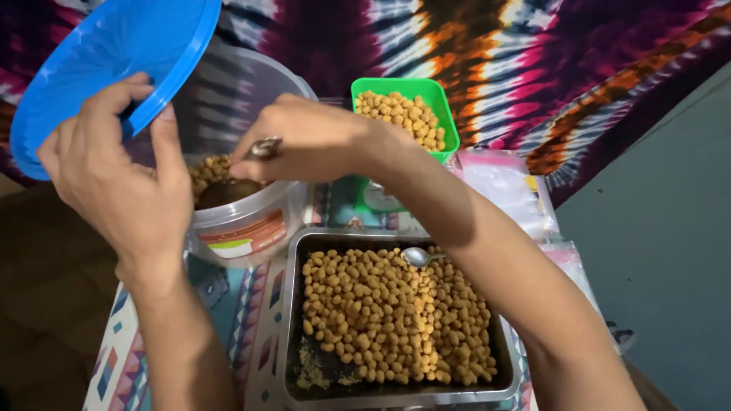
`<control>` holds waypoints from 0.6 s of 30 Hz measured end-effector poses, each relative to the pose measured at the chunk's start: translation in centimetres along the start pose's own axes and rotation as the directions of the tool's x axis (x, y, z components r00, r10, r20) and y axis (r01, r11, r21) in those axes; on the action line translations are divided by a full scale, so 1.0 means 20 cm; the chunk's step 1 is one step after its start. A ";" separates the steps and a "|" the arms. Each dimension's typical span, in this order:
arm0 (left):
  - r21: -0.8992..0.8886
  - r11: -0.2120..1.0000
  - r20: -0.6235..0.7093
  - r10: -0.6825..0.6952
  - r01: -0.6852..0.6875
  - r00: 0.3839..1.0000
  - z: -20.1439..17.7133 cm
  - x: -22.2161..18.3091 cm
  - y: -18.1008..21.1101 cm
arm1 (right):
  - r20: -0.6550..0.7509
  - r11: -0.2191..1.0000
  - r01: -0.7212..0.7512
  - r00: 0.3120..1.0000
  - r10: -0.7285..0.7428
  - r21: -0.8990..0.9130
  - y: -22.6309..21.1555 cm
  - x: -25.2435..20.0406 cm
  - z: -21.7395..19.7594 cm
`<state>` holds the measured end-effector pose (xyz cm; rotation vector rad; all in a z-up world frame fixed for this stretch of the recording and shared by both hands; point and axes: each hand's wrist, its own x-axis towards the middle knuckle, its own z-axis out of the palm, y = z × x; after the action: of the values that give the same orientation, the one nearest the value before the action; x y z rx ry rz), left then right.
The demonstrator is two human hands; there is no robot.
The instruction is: Measuring and portioning small snacks from a large container into a tray using a ladle and a scale.
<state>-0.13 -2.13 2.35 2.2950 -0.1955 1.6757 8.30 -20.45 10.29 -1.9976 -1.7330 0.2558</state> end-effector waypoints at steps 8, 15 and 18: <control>-0.017 0.998 0.028 0.054 -0.053 0.998 0.01 0.00 -0.01 | -0.178 0.923 -0.366 0.906 0.383 0.122 0.12 0.04 0.10; -0.009 0.997 0.061 0.078 -0.078 0.995 0.00 0.01 0.00 | -0.125 0.834 -0.491 0.838 0.531 0.252 0.09 0.02 0.00; -0.022 0.998 0.072 0.065 -0.063 0.995 0.00 0.01 0.01 | -0.087 0.796 -0.542 0.810 0.580 0.269 0.08 0.04 0.00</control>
<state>-0.19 -2.36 2.59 2.3605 -0.3033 1.6137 9.89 -19.76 9.77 -2.2347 -0.9133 0.4511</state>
